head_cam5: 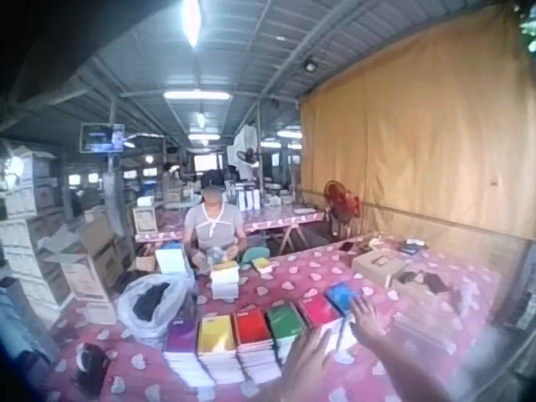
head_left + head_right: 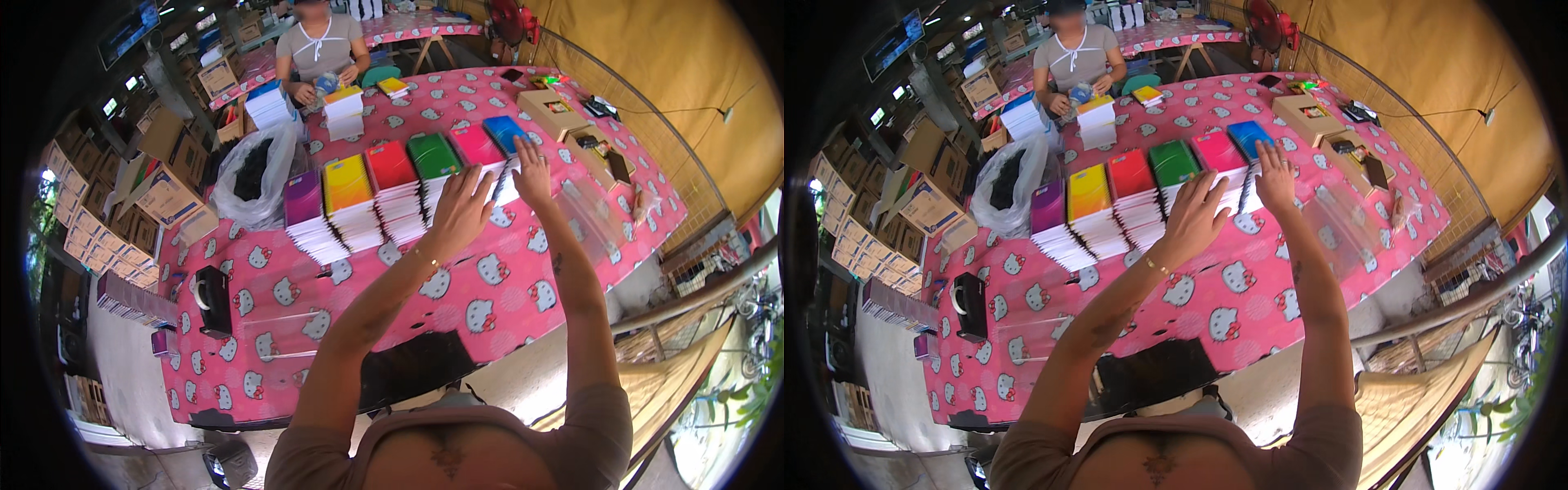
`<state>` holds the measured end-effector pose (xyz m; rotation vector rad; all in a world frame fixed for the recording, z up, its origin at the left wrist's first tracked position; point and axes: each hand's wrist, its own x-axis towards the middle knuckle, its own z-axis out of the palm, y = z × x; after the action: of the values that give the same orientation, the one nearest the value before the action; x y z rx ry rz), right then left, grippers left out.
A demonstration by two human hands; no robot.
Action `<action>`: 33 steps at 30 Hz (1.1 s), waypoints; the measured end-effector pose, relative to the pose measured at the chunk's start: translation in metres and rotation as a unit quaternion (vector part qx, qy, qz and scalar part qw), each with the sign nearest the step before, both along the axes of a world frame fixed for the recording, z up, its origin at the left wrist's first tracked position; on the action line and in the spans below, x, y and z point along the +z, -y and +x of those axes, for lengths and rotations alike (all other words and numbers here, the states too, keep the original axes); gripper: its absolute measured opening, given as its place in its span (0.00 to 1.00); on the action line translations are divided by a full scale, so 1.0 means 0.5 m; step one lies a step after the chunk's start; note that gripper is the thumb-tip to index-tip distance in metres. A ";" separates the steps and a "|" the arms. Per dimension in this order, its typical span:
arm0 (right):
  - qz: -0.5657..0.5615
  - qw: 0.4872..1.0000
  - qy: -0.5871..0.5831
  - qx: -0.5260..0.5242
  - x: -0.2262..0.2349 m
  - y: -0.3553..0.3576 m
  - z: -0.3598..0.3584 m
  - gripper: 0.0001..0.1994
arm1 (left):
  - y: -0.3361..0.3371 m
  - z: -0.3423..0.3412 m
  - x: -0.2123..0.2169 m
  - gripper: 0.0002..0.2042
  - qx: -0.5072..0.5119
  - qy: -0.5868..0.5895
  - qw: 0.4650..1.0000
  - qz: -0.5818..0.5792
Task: The person stacks multiple colorful notebooks and places them into clear plastic bags, sealing the bags with tape.
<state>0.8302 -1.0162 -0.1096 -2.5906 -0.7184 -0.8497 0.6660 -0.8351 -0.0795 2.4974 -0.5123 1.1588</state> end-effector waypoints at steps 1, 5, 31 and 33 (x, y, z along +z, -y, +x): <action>-0.015 0.999 -0.024 0.035 0.011 0.009 0.021 0.37 | 0.020 0.047 0.000 0.20 0.031 0.021 0.999 0.010; 0.065 0.996 -0.005 0.066 0.043 0.055 0.028 0.18 | -0.002 0.188 -0.063 0.16 0.159 -0.018 0.981 0.108; 0.040 0.950 0.051 0.307 0.026 -0.219 -0.130 0.18 | -0.221 -0.062 0.003 0.17 0.258 -0.019 0.957 0.132; 0.059 0.947 0.056 0.311 0.026 -0.203 -0.129 0.16 | -0.250 -0.081 -0.002 0.16 0.230 -0.051 0.965 0.111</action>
<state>0.7658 -0.9149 -0.0966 -2.0195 -1.3685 -0.7949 0.6257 -0.7103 -0.0806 2.9555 -0.0277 1.1686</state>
